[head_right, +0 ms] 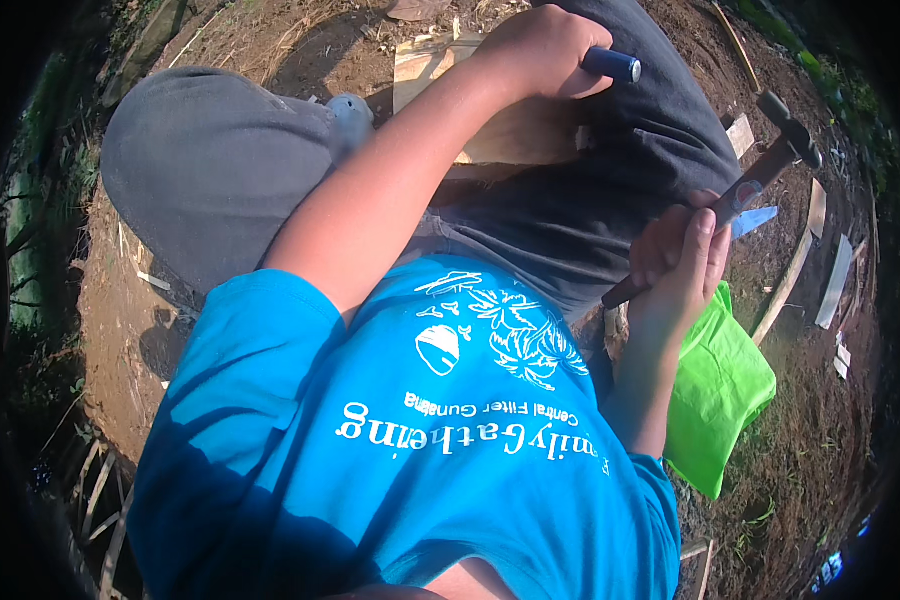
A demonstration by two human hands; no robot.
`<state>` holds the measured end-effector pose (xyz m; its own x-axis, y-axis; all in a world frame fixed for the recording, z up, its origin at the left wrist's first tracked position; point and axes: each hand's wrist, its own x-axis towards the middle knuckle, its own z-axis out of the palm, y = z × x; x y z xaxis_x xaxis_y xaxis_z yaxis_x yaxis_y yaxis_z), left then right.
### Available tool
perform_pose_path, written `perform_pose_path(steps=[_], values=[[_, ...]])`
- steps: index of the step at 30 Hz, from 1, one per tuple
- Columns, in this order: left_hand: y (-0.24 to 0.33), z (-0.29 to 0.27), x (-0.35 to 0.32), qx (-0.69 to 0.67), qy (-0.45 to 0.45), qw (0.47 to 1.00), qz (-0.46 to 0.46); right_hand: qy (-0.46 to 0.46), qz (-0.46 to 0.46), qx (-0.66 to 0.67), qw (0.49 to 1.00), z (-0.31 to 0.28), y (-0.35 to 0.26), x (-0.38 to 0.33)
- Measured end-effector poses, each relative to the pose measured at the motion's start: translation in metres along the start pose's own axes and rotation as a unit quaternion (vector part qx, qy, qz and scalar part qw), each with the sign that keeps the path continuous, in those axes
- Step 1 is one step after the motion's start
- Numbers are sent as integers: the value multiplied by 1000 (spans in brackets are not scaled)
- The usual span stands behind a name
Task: The person assembles a small wooden box while sitting on the ground, using a hammer to drive nails into the wooden panels and a blue-handled tool to fit the pieces together. They handle multiple wooden boards and the partially finished box structure.
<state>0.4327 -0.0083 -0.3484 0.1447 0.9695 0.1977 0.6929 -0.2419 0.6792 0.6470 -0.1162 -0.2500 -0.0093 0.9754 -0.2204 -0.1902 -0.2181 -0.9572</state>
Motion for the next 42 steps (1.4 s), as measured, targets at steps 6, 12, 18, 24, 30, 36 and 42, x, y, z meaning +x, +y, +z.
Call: perform_pose_path(steps=[6,12,18,24,30,36,42], values=[[15,-6,2,14,-11,1000,15,-20,23,-17,999,-7,3,-7],[10,-19,7,-76,15,997,-15,-28,-4,12,1000,-6,-6,-7],[-2,-15,1,-36,-28,999,-8,-122,128,-159,971,8,21,-7],[-3,-6,-3,43,-95,994,-19,-21,29,5,999,12,33,-13],[-9,-6,-7,67,-158,985,-13,-77,90,-28,993,12,27,-16],[11,-5,-8,43,-103,994,2,-58,112,-18,992,2,13,-4],[14,-13,-3,29,3,1000,-7,-42,59,-19,997,-3,-5,-6]])
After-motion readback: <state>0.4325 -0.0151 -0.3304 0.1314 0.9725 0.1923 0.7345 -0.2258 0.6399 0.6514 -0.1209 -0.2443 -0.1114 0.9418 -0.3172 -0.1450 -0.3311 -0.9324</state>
